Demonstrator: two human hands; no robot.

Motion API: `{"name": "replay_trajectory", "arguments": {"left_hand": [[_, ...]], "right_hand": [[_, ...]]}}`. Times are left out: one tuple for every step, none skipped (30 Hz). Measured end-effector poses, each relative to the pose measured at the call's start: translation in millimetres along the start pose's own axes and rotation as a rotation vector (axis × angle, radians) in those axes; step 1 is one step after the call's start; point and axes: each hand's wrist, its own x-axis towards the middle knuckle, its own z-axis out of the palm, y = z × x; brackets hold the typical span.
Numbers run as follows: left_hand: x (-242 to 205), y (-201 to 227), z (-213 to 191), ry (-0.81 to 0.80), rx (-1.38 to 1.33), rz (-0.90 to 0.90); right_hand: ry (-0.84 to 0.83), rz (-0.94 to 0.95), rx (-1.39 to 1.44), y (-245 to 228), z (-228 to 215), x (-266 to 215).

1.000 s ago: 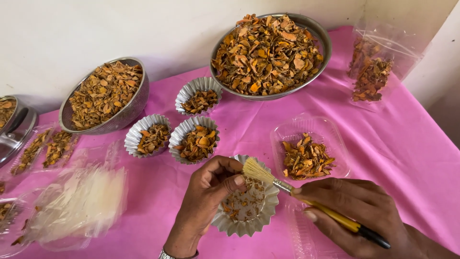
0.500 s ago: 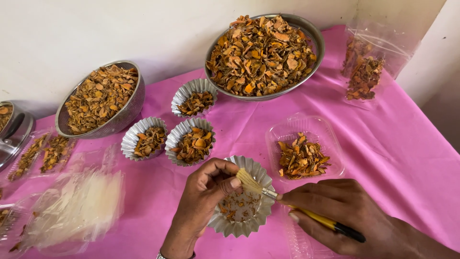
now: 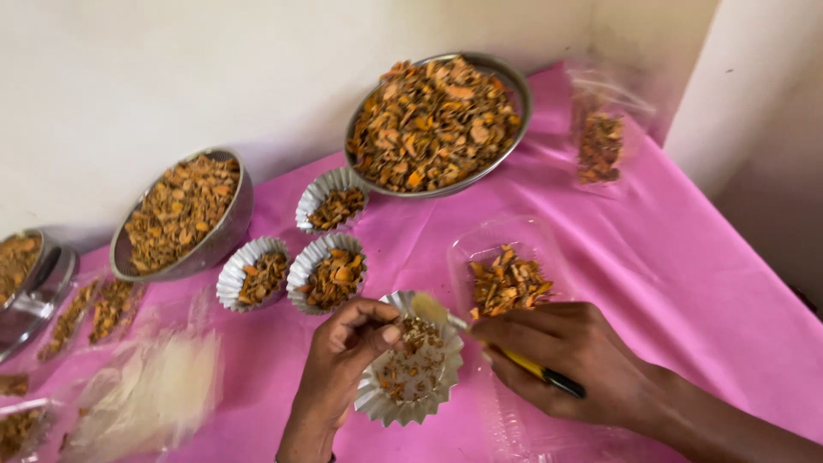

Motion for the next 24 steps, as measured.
{"name": "replay_trajectory", "arguments": {"left_hand": [[-0.1, -0.1, 0.0, -0.015, 0.014, 0.007], [-0.2, 0.1, 0.6, 0.03, 0.05, 0.021], [2.2, 0.2, 2.1, 0.069, 0.085, 0.041], [2.3, 3.4, 5.8, 0.048, 0.097, 0.054], [1.7, 6.5, 9.7, 0.114, 0.152, 0.035], [1.7, 9.3, 12.8, 0.18, 0.206, 0.018], [-0.4, 15.3, 21.8, 0.165, 0.215, 0.027], [-2.3, 20.7, 29.6, 0.115, 0.28, 0.053], [-7.5, 25.2, 36.0, 0.073, 0.344, 0.073], [-6.8, 30.5, 47.8, 0.066, 0.35, 0.076], [-7.1, 34.9, 58.6, 0.013, 0.489, 0.151], [-7.5, 39.3, 68.7, -0.04, 0.627, 0.228], [-5.9, 43.4, 79.1, -0.038, 0.631, 0.229], [-4.4, 47.5, 89.4, -0.101, 0.678, 0.255], [-1.4, 51.4, 100.6, -0.167, 0.722, 0.285], [1.4, 53.9, 107.4, -0.168, 0.725, 0.29], [4.7, 56.2, 115.0, -0.154, 0.77, 0.281], [8.3, 58.4, 122.7, -0.141, 0.815, 0.271], [11.6, 56.2, 124.8, -0.146, 0.816, 0.276], [15.4, 53.9, 126.9, -0.147, 0.84, 0.323], [18.8, 51.3, 128.4, -0.147, 0.864, 0.367], [21.7, 51.1, 129.9, -0.151, 0.865, 0.37], [23.7, 50.4, 130.5, -0.166, 0.906, 0.327], [25.9, 49.6, 130.6, -0.181, 0.946, 0.284]], "right_hand": [[0.019, 0.004, -0.01, 2.1, -2.0, 1.8], [0.089, 0.001, -0.01, 4.3, -4.7, 3.4], [0.162, -0.003, -0.018, 7.2, -8.7, 4.8], [0.184, 0.0, -0.035, 11.4, -10.6, 5.0], [0.22, 0.028, -0.026, 15.5, -13.2, 5.5], [0.257, 0.056, -0.016, 20.0, -15.3, 6.4], [0.272, 0.059, -0.027, 26.3, -16.7, 4.7], [0.305, 0.063, -0.059, 32.8, -17.1, 3.4], [0.331, 0.067, -0.082, 38.2, -16.1, 2.6], [0.34, 0.07, -0.085, 40.5, -17.8, 1.9], [0.363, 0.079, -0.107, 42.9, -18.4, 2.1], [0.386, 0.089, -0.129, 45.2, -18.4, 2.6], [0.39, 0.087, -0.126, 45.5, -19.0, 2.0], [0.388, 0.099, -0.13, 45.7, -19.5, 1.6], [0.386, 0.109, -0.138, 46.8, -21.1, 1.3], [0.39, 0.107, -0.141, 47.4, -20.1, 1.0], [0.39, 0.113, -0.145, 48.2, -19.9, 0.4], [0.391, 0.12, -0.149, 49.5, -19.7, -0.2], [0.395, 0.121, -0.155, 50.1, -20.0, -0.1], [0.406, 0.122, -0.167, 51.1, -20.2, 0.0], [0.416, 0.123, -0.177, 52.1, -19.6, 0.3], [0.42, 0.124, -0.18, 52.3, -21.5, 0.6], [0.426, 0.117, -0.178, 52.0, -22.3, 0.8], [0.432, 0.11, -0.175, 51.7, -22.7, 1.1]]}}
